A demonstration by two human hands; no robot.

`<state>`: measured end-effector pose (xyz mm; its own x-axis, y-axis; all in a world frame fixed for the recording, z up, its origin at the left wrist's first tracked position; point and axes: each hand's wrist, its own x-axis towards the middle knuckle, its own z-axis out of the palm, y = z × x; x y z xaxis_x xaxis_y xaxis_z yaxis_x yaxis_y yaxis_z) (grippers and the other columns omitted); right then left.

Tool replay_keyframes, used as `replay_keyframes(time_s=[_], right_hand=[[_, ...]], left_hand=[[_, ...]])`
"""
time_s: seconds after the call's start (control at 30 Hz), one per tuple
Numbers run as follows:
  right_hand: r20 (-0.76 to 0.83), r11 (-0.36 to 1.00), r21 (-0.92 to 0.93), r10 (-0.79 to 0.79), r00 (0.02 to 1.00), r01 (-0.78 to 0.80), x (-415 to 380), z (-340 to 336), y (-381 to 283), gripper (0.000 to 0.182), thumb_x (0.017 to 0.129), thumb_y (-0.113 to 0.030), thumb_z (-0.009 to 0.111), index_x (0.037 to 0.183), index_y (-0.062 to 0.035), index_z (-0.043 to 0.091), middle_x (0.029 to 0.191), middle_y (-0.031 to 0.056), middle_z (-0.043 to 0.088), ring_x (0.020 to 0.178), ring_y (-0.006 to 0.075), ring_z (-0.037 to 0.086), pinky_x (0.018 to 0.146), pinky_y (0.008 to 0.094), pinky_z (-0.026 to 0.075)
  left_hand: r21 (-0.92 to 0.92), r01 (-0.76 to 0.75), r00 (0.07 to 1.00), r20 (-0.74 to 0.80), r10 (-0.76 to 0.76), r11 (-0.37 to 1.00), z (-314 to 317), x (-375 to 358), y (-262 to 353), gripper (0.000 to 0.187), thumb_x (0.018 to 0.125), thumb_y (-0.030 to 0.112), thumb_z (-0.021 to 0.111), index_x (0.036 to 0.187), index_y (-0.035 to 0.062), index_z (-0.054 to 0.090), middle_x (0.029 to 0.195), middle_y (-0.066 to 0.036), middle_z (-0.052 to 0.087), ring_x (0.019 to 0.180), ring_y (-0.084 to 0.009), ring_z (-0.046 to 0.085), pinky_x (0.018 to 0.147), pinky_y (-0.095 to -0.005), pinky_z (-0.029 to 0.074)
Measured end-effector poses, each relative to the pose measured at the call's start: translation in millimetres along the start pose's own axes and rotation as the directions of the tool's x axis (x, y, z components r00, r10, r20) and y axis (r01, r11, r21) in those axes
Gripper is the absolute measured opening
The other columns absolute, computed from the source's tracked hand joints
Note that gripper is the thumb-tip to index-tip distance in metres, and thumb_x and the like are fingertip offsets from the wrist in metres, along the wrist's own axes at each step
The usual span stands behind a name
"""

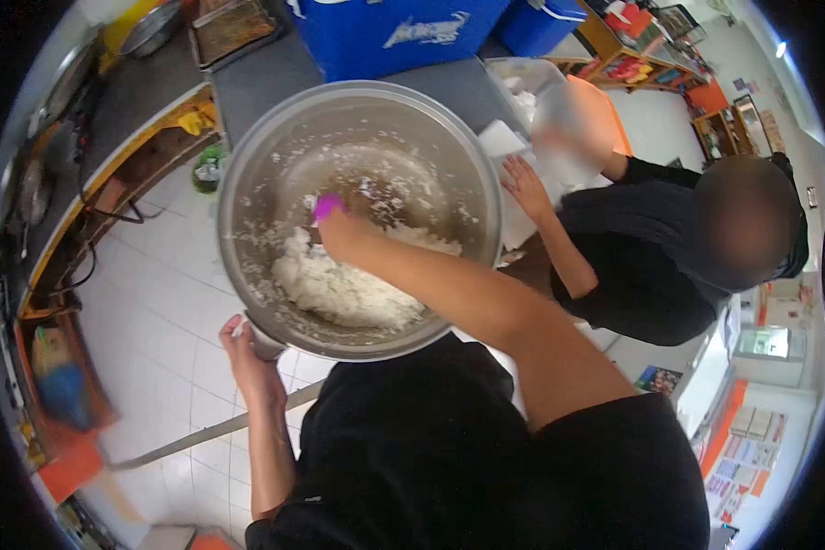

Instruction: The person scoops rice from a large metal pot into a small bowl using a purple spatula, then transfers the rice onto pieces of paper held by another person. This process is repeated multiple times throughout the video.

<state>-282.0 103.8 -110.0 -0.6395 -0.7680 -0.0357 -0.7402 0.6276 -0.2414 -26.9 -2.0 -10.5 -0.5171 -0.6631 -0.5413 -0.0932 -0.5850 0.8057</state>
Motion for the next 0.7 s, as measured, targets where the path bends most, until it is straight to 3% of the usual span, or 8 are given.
replay_keyframes(time_s=[0.07, 0.13, 0.23, 0.3, 0.47, 0.53, 0.57, 0.7], right_hand=[[0.620, 0.967, 0.138, -0.254, 0.742, 0.216, -6.4, -54.1, -20.0, 0.025, 0.093, -0.012, 0.055, 0.099, 0.0068, 0.071, 0.095, 0.0306, 0.072, 0.099, 0.0409, 0.072, 0.094, 0.0511, 0.056], [0.328, 0.982, 0.158, -0.149, 0.933, 0.101, 10.2, -69.3, 24.3, 0.025, 0.093, -0.014, 0.058, 0.098, 0.0070, 0.071, 0.093, 0.0317, 0.071, 0.097, 0.0392, 0.073, 0.089, 0.0519, 0.057], [0.089, 0.871, 0.284, 0.393, 0.915, -0.402, 63.5, -26.3, 86.9, 0.025, 0.091, -0.016, 0.063, 0.099, 0.0061, 0.071, 0.096, 0.0295, 0.072, 0.092, 0.0383, 0.073, 0.081, 0.0516, 0.056], [-0.031, 0.954, 0.232, 0.201, 0.979, -0.189, 69.3, 7.0, 44.9, 0.023, 0.091, -0.015, 0.063, 0.096, 0.0052, 0.073, 0.095, 0.0288, 0.072, 0.089, 0.0387, 0.073, 0.078, 0.0506, 0.056], [0.557, 0.965, 0.195, -0.255, 0.790, 0.174, 36.4, -47.5, -30.1, 0.027, 0.083, -0.004, 0.065, 0.108, 0.0058, 0.071, 0.099, 0.0270, 0.072, 0.084, 0.0384, 0.071, 0.076, 0.0480, 0.058], [0.247, 0.997, 0.064, 0.017, 0.969, -0.034, 53.8, -49.2, 20.6, 0.025, 0.090, -0.009, 0.062, 0.108, 0.0044, 0.072, 0.102, 0.0291, 0.072, 0.092, 0.0408, 0.073, 0.080, 0.0491, 0.059], [0.137, 0.869, 0.345, 0.327, 0.935, -0.354, 61.6, -58.8, 38.0, 0.028, 0.096, -0.016, 0.056, 0.108, 0.0029, 0.073, 0.104, 0.0299, 0.071, 0.097, 0.0421, 0.072, 0.083, 0.0512, 0.058], [0.188, 0.973, 0.196, 0.086, 0.978, -0.123, 83.1, -22.4, 13.4, 0.030, 0.098, -0.019, 0.053, 0.108, 0.0019, 0.073, 0.103, 0.0309, 0.070, 0.098, 0.0448, 0.071, 0.086, 0.0537, 0.056]], left_hand=[[0.030, -0.005, 1.000, 0.011, 0.004, 1.000, 2.2, -2.2, 4.6, 0.030, 0.106, 0.021, 0.048, 0.135, 0.0145, 0.042, 0.123, -0.015, 0.058, 0.112, -0.0271, 0.060, 0.093, -0.0446, 0.054], [0.072, -0.020, 1.000, 0.009, 0.020, 0.997, 4.1, -0.2, 9.4, 0.029, 0.106, 0.021, 0.048, 0.134, 0.0146, 0.042, 0.119, -0.014, 0.060, 0.109, -0.0244, 0.061, 0.090, -0.0415, 0.054], [0.112, -0.057, 0.998, 0.006, 0.056, 0.992, 5.4, 12.1, 19.5, 0.027, 0.106, 0.019, 0.048, 0.132, 0.0149, 0.043, 0.117, -0.011, 0.059, 0.105, -0.0196, 0.055, 0.089, -0.0365, 0.047], [0.177, -0.069, 0.997, -0.009, 0.072, 0.982, 9.3, 20.0, 29.5, 0.026, 0.106, 0.018, 0.049, 0.131, 0.0147, 0.044, 0.116, -0.010, 0.058, 0.104, -0.0184, 0.053, 0.089, -0.0350, 0.044], [0.292, -0.158, 0.987, 0.078, 0.142, 0.943, 8.6, 43.1, 46.3, 0.025, 0.104, 0.017, 0.049, 0.127, 0.0120, 0.045, 0.112, -0.010, 0.056, 0.103, -0.0174, 0.050, 0.089, -0.0342, 0.042], [0.364, -0.209, 0.975, 0.144, 0.167, 0.908, 7.1, 51.5, 50.7, 0.025, 0.103, 0.017, 0.049, 0.127, 0.0115, 0.045, 0.112, -0.010, 0.056, 0.102, -0.0172, 0.050, 0.090, -0.0339, 0.042], [0.404, -0.225, 0.971, 0.171, 0.168, 0.886, 5.0, 51.3, 50.6, 0.025, 0.102, 0.017, 0.049, 0.126, 0.0113, 0.046, 0.112, -0.010, 0.056, 0.102, -0.0171, 0.050, 0.090, -0.0337, 0.042], [0.445, -0.336, 0.941, 0.191, 0.279, 0.830, 2.9, 56.6, 42.2, 0.024, 0.102, 0.017, 0.049, 0.124, 0.0098, 0.046, 0.108, -0.009, 0.056, 0.099, -0.0163, 0.050, 0.088, -0.0322, 0.042]])
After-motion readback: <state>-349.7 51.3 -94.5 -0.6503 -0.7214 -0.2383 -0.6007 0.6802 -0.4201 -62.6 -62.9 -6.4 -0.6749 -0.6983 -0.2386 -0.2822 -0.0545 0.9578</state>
